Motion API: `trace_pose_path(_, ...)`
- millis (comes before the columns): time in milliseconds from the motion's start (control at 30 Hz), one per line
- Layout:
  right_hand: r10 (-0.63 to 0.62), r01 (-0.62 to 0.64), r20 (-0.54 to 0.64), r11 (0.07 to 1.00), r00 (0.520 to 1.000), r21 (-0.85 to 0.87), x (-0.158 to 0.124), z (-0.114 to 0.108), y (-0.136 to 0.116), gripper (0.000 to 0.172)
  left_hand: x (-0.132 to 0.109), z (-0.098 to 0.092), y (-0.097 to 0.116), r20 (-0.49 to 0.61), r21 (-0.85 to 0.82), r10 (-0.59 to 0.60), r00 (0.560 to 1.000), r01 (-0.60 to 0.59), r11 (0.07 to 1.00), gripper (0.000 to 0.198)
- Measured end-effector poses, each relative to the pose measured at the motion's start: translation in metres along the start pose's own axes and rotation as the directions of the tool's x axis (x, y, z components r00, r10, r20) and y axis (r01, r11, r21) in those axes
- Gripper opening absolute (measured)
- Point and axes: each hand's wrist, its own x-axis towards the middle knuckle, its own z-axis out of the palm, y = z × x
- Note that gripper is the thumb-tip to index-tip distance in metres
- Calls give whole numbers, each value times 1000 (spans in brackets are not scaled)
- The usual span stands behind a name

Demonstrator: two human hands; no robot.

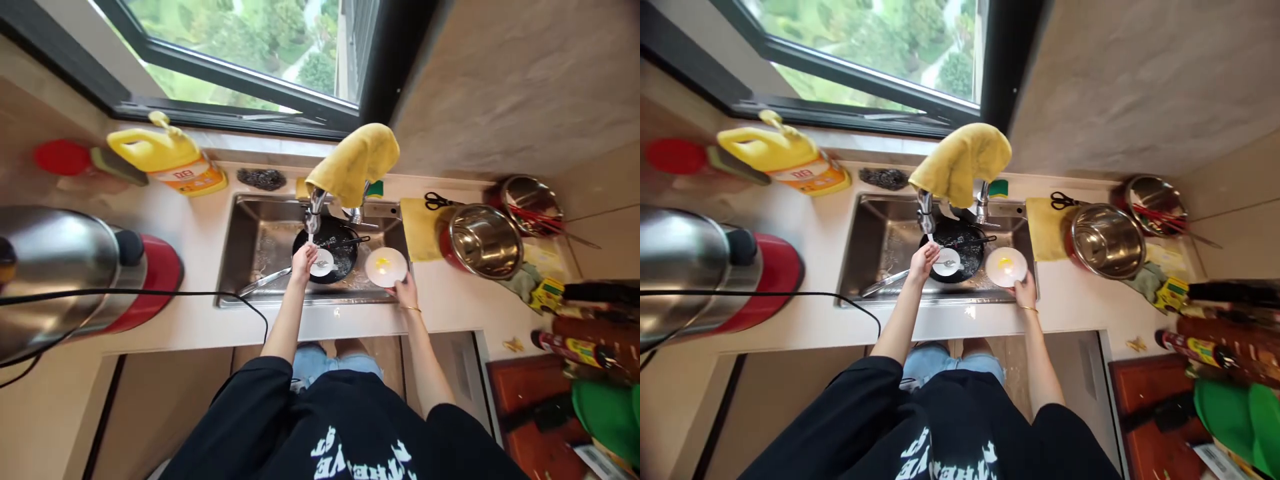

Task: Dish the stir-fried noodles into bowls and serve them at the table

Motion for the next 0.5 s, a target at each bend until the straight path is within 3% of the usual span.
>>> trace_pose_path(67, 88, -76, 153, 994, 984, -77, 9, 68, 6, 66, 6, -12, 0, -7, 81, -9, 1000, 9, 997, 22)
trace_pose_path(133, 190, -154, 221, 973, 957, -170, 19, 129, 17, 60, 12, -24, -2, -17, 136, -22, 1000, 24, 990, 22)
trace_pose_path(233, 277, -215, 245, 944, 929, -251, 27, 192, 37, 53, 21, -42, -5, -63, 177, -18, 998, 29, 984, 24)
trace_pose_path(333, 330, -250, 246, 918, 911, -307, 29, 221, 58, 47, 29, -59, -9, -118, 215, -19, 993, 44, 976, 27)
trace_pose_path(500, 374, -264, 210, 871, 903, -414, 31, 231, 82, 49, 35, -80, -18, -133, 233, -39, 990, 69, 970, 25)
